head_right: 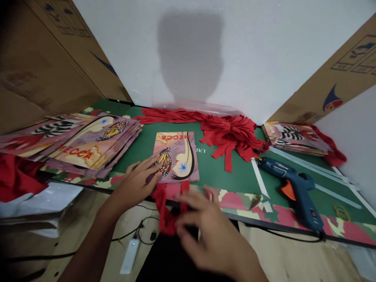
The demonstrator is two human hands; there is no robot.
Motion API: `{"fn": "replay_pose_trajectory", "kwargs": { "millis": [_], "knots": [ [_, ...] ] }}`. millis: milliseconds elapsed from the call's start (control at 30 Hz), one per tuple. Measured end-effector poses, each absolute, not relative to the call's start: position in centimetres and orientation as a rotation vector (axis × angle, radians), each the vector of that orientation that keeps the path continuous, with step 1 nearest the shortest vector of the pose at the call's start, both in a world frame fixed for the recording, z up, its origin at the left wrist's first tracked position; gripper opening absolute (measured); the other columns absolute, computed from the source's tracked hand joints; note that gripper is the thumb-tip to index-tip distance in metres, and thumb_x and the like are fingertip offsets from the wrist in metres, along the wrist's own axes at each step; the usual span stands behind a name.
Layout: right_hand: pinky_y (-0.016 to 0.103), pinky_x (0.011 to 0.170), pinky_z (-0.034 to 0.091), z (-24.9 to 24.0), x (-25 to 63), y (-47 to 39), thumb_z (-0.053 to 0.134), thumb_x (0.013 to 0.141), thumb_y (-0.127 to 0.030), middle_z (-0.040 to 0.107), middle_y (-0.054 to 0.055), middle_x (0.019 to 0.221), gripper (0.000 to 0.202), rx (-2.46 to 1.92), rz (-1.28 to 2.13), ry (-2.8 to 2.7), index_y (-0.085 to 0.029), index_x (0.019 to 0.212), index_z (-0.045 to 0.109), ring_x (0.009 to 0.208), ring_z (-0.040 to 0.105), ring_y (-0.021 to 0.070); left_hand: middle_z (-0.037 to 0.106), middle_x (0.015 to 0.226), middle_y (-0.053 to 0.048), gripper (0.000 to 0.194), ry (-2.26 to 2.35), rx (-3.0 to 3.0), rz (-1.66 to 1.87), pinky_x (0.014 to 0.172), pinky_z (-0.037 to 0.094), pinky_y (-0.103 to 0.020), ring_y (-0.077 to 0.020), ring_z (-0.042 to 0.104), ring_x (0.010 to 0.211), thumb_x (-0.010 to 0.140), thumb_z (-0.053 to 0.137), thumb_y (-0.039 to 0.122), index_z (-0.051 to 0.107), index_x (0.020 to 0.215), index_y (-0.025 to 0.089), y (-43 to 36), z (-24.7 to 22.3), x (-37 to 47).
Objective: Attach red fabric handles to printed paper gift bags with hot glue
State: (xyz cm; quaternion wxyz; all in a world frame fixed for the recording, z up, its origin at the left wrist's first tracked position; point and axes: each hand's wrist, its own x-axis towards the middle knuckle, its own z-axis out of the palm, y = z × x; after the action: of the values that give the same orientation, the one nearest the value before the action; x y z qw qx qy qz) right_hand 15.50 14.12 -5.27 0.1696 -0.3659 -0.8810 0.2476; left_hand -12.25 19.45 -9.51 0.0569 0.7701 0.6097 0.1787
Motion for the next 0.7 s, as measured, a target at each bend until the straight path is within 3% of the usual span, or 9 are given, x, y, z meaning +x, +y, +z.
{"fn": "replay_pose_trajectory", "kwargs": {
  "millis": [100, 167, 267, 367, 467, 567, 700],
  "knots": [
    [0.045, 0.105, 0.060, -3.3, 17.0, 10.7, 0.074, 0.106, -0.038, 0.086, -0.003, 0.119, 0.014, -0.695, 0.911, -2.647, -0.034, 0.096, 0.084, 0.116, 0.080, 0.0250, 0.075, 0.141, -0.014, 0.036, 1.922, 2.387, 0.504, 0.106, 0.055, -0.053, -0.0339, 0.069, 0.132, 0.108, 0.047, 0.032, 0.082, 0.116, 0.024, 21.2, -8.5, -11.5],
    [0.030, 0.086, 0.061, -2.2, 17.6, 10.5, 0.067, 0.111, -0.038, 0.085, -0.006, 0.094, 0.022, -0.687, 1.045, -2.594, -0.032, 0.095, 0.081, 0.088, 0.081, 0.0161, 0.078, 0.118, -0.017, 0.034, 2.072, 2.358, 0.472, 0.096, 0.057, -0.050, -0.0351, 0.072, 0.113, 0.107, 0.049, 0.032, 0.081, 0.102, 0.021, 22.7, -8.2, -10.3],
    [0.028, 0.068, 0.053, -1.1, 16.7, 14.1, 0.053, 0.117, -0.038, 0.075, -0.004, 0.075, 0.039, -1.046, 0.918, -2.296, -0.027, 0.086, 0.074, 0.069, 0.069, 0.0153, 0.072, 0.129, -0.023, 0.032, 2.174, 2.314, 0.526, 0.102, 0.053, -0.054, -0.0398, 0.066, 0.122, 0.106, 0.049, 0.025, 0.077, 0.117, 0.015, 24.2, -8.7, -8.6],
    [0.035, 0.090, 0.056, -2.0, 13.3, 20.6, 0.047, 0.117, -0.034, 0.080, 0.004, 0.103, 0.031, -1.166, 0.609, -2.084, -0.023, 0.105, 0.074, 0.096, 0.073, 0.0225, 0.062, 0.151, -0.023, 0.040, 2.089, 2.389, 0.573, 0.116, 0.043, -0.059, -0.0403, 0.056, 0.141, 0.108, 0.046, 0.022, 0.069, 0.141, 0.016, 24.2, -9.7, -8.1],
    [0.039, 0.108, 0.051, -4.9, 9.3, 26.0, 0.045, 0.115, -0.024, 0.074, 0.013, 0.136, 0.029, -1.303, 0.417, -2.221, -0.016, 0.129, 0.070, 0.124, 0.067, 0.0262, 0.061, 0.156, -0.020, 0.044, 1.996, 2.462, 0.522, 0.119, 0.040, -0.058, -0.0371, 0.055, 0.144, 0.111, 0.040, 0.022, 0.064, 0.148, 0.020, 23.7, -9.9, -8.5],
    [0.043, 0.112, 0.049, -7.7, 7.0, 27.9, 0.042, 0.116, -0.024, 0.071, 0.019, 0.136, 0.034, -1.497, 0.294, -2.289, -0.011, 0.127, 0.071, 0.129, 0.063, 0.0310, 0.064, 0.151, -0.019, 0.044, 1.979, 2.469, 0.431, 0.112, 0.045, -0.054, -0.0362, 0.059, 0.137, 0.111, 0.039, 0.021, 0.066, 0.145, 0.018, 23.6, -9.1, -8.9],
    [0.049, 0.112, 0.047, -9.1, 6.5, 27.3, 0.037, 0.117, -0.027, 0.067, 0.022, 0.139, 0.037, -1.557, 0.219, -2.293, -0.012, 0.128, 0.070, 0.132, 0.059, 0.0356, 0.069, 0.142, -0.018, 0.038, 1.960, 2.467, 0.333, 0.105, 0.050, -0.051, -0.0360, 0.062, 0.132, 0.108, 0.044, 0.020, 0.074, 0.131, 0.018, 24.5, -7.9, -8.7]
  ]
}}
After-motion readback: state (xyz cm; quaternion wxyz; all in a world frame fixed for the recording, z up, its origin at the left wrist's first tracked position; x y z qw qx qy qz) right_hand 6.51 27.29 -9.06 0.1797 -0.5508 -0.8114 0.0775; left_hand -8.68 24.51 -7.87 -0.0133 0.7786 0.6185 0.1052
